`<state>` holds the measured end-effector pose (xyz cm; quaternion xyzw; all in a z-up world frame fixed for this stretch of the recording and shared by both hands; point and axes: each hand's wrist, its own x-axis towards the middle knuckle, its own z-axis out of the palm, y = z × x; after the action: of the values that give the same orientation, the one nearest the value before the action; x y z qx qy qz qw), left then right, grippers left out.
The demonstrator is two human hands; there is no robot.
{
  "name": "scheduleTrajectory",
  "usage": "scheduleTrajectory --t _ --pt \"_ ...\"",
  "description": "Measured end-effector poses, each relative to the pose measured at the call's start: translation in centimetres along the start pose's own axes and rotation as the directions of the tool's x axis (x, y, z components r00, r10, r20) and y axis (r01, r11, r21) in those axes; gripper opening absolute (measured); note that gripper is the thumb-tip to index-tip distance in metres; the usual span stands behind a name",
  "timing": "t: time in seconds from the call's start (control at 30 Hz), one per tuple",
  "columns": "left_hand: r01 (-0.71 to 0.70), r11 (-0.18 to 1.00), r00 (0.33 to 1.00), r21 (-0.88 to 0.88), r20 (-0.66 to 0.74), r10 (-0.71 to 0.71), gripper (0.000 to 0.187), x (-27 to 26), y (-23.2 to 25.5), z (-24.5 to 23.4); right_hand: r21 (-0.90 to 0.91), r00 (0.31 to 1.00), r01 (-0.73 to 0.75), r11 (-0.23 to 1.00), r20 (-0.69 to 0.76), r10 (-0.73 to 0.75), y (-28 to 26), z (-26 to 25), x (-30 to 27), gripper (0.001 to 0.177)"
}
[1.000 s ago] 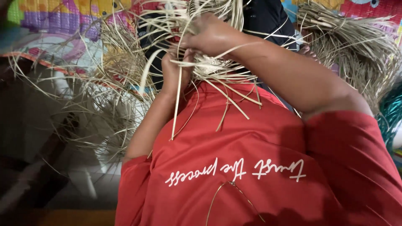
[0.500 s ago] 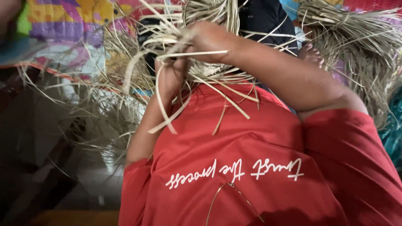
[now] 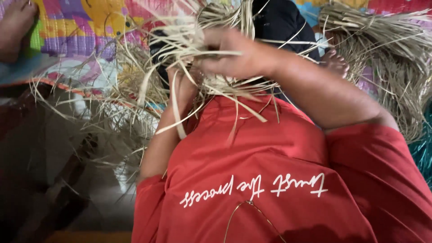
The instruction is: A person is weaving a hat by interlacing dried straw strands while sitting on a floor mat.
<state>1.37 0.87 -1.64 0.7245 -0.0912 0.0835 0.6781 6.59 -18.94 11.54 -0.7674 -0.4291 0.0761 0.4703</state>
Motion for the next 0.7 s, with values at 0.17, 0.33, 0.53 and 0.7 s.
scheduleTrajectory --t 0.17,0.33,0.53,0.7 --pt "0.499 0.865 0.862 -0.061 -0.072 -0.502 0.008 0.5 6.5 1.2 -0.268 0.945 -0.251 0.930 0.138 0.295 5.5 1.5 -1.9 0.024" --pt "0.558 0.828 0.827 -0.066 -0.041 -0.561 0.013 -0.5 1.4 0.2 -0.432 0.834 -0.434 0.791 0.139 0.534 4.2 3.3 -2.6 0.028" --pt "0.538 0.843 0.842 -0.004 -0.037 -0.538 0.009 0.3 2.3 0.4 -0.362 0.769 -0.559 0.746 0.110 0.630 3.6 2.4 -1.7 0.024" --pt "0.382 0.896 0.923 -0.226 0.048 -0.381 0.010 0.0 2.2 0.7 -0.221 0.798 -0.569 0.792 0.084 0.596 3.2 1.8 -1.4 0.027"
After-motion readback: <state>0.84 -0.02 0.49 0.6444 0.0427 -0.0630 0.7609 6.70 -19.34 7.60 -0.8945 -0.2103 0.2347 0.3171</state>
